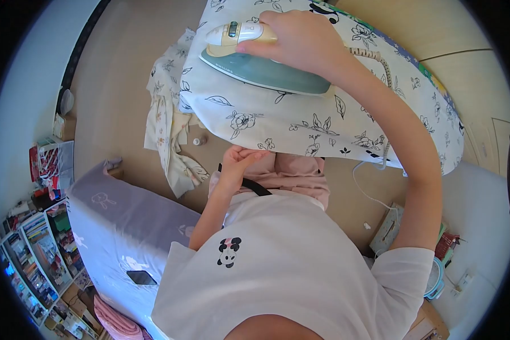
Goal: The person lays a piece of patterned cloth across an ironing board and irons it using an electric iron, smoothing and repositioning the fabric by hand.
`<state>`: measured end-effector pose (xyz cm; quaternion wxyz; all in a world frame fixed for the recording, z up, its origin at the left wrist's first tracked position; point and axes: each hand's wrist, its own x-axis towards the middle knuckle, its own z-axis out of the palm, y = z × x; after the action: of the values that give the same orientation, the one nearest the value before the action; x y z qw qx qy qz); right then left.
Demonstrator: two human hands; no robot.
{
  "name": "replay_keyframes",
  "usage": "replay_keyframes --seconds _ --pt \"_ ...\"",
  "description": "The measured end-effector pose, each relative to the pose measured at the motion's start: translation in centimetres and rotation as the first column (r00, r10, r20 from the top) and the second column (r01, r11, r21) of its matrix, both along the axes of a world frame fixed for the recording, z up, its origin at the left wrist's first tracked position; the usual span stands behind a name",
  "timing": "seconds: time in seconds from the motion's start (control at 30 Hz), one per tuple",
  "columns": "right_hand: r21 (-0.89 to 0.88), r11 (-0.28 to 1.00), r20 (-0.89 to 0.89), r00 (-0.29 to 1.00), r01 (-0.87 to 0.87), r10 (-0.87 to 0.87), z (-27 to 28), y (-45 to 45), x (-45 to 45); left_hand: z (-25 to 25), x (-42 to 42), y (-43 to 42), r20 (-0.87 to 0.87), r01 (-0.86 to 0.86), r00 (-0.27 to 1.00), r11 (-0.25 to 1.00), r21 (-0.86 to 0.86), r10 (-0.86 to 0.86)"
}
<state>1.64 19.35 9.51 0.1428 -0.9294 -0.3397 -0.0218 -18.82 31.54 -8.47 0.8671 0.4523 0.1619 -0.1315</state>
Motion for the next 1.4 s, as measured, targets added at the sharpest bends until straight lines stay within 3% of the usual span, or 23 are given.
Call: replay_keyframes --seconds 0.2,0.37,0.5,0.67,0.8,0.87,1.2,1.4 --pt "-0.006 1.000 0.016 1.000 -0.009 0.009 0.1 0.0 0.0 -0.1 -0.2 0.4 0.007 0.042 0.999 0.998 0.043 -0.043" --pt "0.018 0.999 0.030 0.999 -0.027 0.026 -0.2 -0.1 0.1 -0.6 -0.3 0.7 0.047 -0.002 0.999 0.987 -0.164 0.010" --pt "0.010 1.000 0.043 0.999 -0.020 0.020 -0.2 -0.1 0.0 -0.6 -0.4 0.8 0.094 -0.031 0.994 0.980 -0.197 0.050" --pt "0.002 1.000 0.035 0.999 -0.024 0.023 -0.1 -0.1 0.1 -1.7 -0.5 0.9 0.026 -0.203 0.976 0.942 -0.269 0.217" --pt "0.011 1.000 0.040 0.999 -0.025 0.025 -0.1 0.0 0.0 -1.7 -0.5 1.4 0.077 -0.182 0.974 0.938 -0.295 0.213" --pt "0.000 1.000 0.035 0.999 -0.022 0.022 0.0 0.0 0.0 -1.0 -0.4 1.6 -0.104 -0.292 0.956 0.853 -0.433 0.275" --pt "0.013 1.000 0.057 0.998 -0.019 0.018 -0.1 0.0 0.0 -3.5 -1.6 4.2 -0.205 -0.399 0.917 0.809 -0.432 0.343" --pt "-0.006 1.000 0.043 0.999 -0.013 0.014 0.1 0.0 0.0 -4.6 -1.7 5.8 -0.236 -0.418 0.908 0.726 -0.546 0.345"
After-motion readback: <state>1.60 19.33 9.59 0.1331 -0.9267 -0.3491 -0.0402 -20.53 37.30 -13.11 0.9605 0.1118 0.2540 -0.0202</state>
